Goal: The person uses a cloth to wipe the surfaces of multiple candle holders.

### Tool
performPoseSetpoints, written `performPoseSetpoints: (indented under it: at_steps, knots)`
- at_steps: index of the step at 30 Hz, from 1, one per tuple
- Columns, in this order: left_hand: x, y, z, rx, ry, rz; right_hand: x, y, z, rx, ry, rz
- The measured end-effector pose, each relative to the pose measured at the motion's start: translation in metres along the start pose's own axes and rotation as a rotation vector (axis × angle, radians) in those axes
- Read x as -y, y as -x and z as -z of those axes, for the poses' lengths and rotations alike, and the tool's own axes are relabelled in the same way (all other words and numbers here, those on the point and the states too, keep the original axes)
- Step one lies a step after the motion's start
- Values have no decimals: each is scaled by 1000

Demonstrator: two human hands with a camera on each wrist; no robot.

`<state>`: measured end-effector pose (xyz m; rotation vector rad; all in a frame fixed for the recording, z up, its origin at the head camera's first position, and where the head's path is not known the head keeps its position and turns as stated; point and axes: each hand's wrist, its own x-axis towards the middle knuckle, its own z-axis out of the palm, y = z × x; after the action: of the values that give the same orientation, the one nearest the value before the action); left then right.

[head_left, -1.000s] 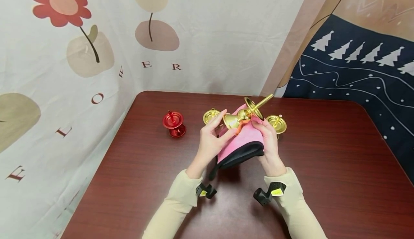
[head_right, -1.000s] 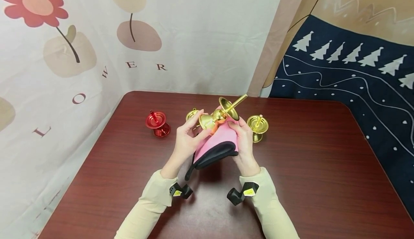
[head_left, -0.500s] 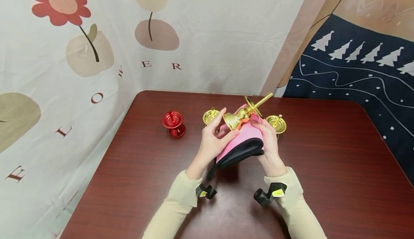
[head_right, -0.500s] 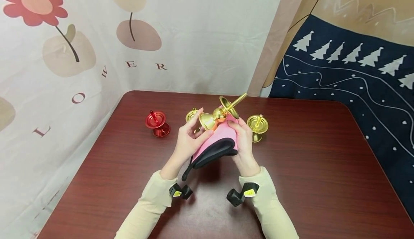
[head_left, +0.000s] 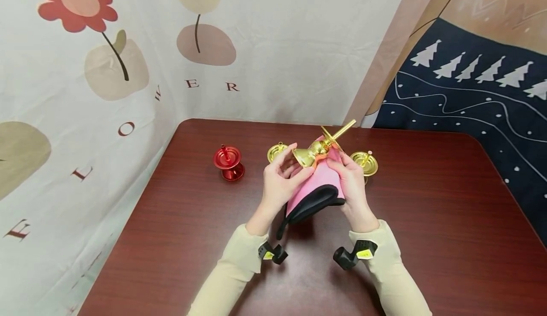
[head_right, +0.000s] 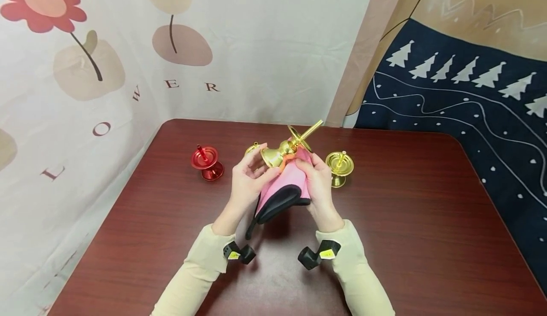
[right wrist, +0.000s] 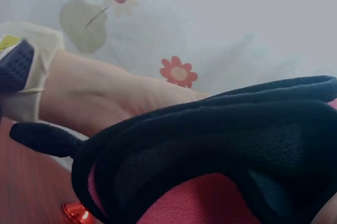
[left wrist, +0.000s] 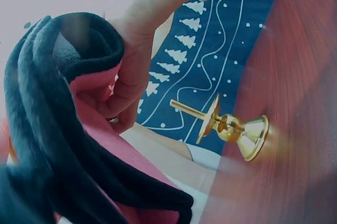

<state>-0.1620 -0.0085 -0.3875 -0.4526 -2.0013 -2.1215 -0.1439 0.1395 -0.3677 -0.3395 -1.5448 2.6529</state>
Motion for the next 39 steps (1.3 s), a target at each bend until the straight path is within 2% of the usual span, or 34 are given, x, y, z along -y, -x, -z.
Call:
performPoseSetpoints:
  at_steps: [4,6,8,12,17,20,23,27,30,34,39]
  knots:
    - [-1,-3,-1,-71,-21,-29,-5,2,0,-30,196,63]
    - [-1,-5,0,-98,-24,-50,-7,6,0,-45,284,122]
    - [0,-6,0,-122,-23,-68,-9,9,-1,-44,369,221]
    - [-2,-6,1,-147,-51,-75,-11,16,-5,0,490,483]
    - [-19,-2,0,-148,-158,-146,-5,17,-11,66,579,775]
    - [-28,0,-1,-135,-193,-204,2,14,-13,108,629,888]
    - [-24,-1,-1,-131,-175,-219,6,11,-14,174,694,953]
    - [-6,-3,0,-153,-75,-151,4,8,-8,233,768,1009]
    - [3,-5,0,-162,38,-86,-2,7,-1,230,744,1002]
    - [1,-5,1,-152,123,-47,-10,8,7,198,657,895]
    - [-1,-4,2,-149,162,-8,-14,8,11,156,584,683]
